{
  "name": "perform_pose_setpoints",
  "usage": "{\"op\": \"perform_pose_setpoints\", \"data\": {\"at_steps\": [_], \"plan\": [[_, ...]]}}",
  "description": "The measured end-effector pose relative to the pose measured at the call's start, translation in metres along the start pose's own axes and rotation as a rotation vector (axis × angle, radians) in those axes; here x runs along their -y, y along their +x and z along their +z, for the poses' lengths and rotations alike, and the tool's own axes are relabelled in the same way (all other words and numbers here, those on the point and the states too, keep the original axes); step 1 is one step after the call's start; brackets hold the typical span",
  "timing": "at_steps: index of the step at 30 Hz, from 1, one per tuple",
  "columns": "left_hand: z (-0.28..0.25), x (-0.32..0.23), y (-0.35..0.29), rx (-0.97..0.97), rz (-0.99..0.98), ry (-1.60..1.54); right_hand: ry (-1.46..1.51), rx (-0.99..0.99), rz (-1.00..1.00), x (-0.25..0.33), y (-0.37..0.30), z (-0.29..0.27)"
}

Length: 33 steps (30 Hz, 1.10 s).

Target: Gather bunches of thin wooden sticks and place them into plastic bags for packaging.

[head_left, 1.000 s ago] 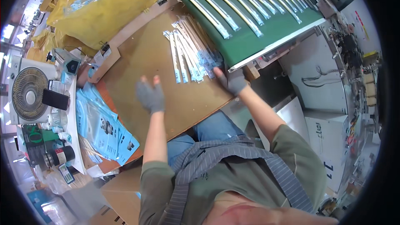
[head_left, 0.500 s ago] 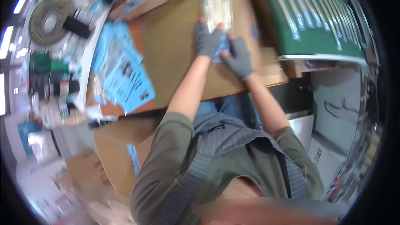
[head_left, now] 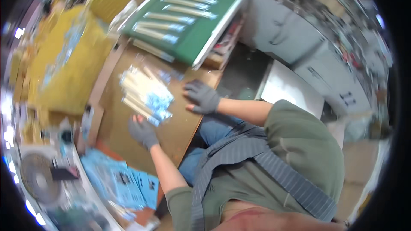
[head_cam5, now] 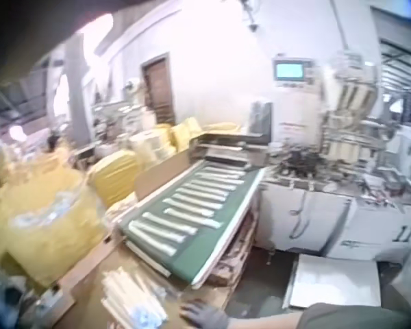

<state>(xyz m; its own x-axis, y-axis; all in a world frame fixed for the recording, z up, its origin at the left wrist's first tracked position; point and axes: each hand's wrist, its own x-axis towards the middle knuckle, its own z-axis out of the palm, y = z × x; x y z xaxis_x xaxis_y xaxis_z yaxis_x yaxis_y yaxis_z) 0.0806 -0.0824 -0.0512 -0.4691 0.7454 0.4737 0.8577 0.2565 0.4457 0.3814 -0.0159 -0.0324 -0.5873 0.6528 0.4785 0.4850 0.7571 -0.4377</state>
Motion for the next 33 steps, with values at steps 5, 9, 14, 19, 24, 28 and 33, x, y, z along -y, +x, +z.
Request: {"op": "perform_pose_setpoints", "data": {"at_steps": [5,9,14,19,24,28,33], "plan": [[0.002,-0.009,0.004,0.035,0.021,-0.053,-0.066,-0.063,0.008,-0.004,-0.003,0.001],[0.012,-0.003,0.008,0.03,0.048,-0.089,-0.084,-0.083,0.01,-0.005,-0.002,0.003],[0.01,0.005,0.004,-0.004,0.048,-0.036,-0.052,-0.069,-0.016,-0.004,-0.001,0.007],[0.002,-0.007,0.004,0.014,0.071,0.004,-0.027,-0.08,-0.011,-0.004,-0.004,0.003],[-0.003,-0.015,0.003,0.026,0.045,0.018,-0.037,-0.073,-0.013,-0.003,-0.005,-0.001],[-0.001,-0.017,0.003,0.036,0.034,0.021,-0.04,-0.094,-0.018,-0.006,-0.005,0.0],[0.004,-0.003,0.005,0.039,0.039,-0.033,-0.019,-0.086,-0.006,-0.005,-0.005,0.002]]}}
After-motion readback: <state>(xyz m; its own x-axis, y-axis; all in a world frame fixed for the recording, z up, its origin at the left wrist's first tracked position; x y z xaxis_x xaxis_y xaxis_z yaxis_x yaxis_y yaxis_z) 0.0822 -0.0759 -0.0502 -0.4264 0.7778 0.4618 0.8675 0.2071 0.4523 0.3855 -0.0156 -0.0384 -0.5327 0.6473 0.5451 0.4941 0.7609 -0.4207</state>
